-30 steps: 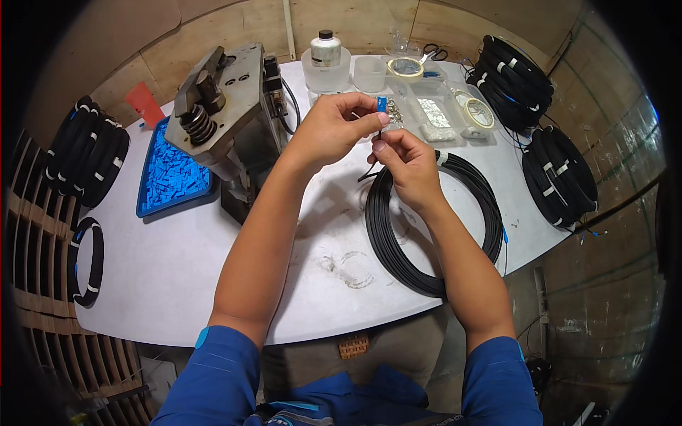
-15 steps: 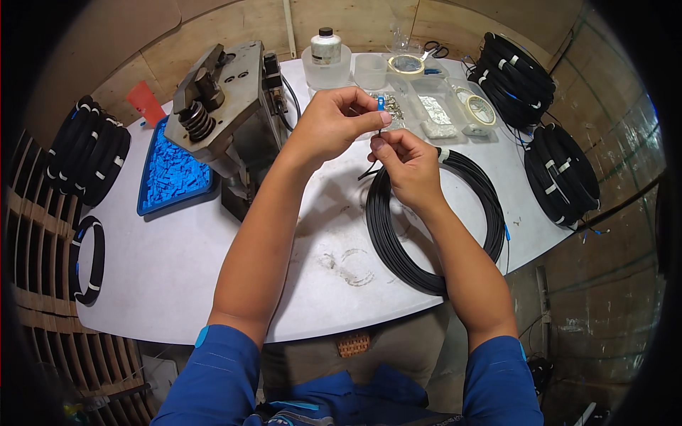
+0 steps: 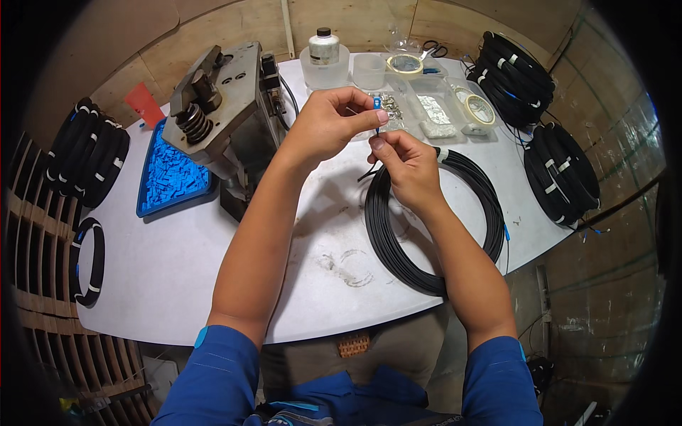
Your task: The person assembles connectors onto fiber optic cables by hand, then crimps them using a specialized press machine.
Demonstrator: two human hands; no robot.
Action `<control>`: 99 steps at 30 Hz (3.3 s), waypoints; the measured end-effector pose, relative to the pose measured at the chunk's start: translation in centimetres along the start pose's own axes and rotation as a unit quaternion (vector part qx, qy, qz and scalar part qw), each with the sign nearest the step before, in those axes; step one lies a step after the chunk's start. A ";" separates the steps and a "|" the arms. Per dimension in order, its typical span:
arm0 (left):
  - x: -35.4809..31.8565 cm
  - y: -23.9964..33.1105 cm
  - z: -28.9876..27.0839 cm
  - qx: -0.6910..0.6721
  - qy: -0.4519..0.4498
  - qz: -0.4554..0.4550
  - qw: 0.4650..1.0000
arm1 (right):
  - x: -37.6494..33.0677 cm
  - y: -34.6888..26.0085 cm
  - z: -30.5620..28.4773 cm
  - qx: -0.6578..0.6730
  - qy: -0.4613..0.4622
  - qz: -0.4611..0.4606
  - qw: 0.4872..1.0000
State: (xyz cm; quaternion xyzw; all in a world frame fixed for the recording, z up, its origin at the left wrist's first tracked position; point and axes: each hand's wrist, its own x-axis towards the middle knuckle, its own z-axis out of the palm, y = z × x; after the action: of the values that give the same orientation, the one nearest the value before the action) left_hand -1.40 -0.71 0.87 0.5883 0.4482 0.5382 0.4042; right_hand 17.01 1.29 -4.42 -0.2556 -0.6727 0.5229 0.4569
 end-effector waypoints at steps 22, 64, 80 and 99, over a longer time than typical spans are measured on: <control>0.4 -1.0 -0.3 -0.027 -0.013 0.006 1.000 | -0.1 0.9 -0.1 -0.027 0.013 -0.005 1.000; 0.1 -0.3 -0.5 0.009 -0.032 -0.010 0.999 | -0.1 0.8 0.0 -0.035 0.001 -0.021 0.999; 0.1 -0.4 -0.3 -0.008 -0.035 0.010 0.999 | -0.1 0.7 -0.1 -0.015 0.004 -0.017 1.000; 0.1 -0.2 0.2 0.025 -0.030 0.020 0.999 | 0.0 0.7 -0.3 -0.007 -0.003 -0.019 1.000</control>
State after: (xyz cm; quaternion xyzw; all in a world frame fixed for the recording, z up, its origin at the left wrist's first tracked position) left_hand -1.20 -0.52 0.65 0.6228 0.4371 0.5169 0.3922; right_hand 17.25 1.63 -5.05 -0.2443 -0.6825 0.5103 0.4627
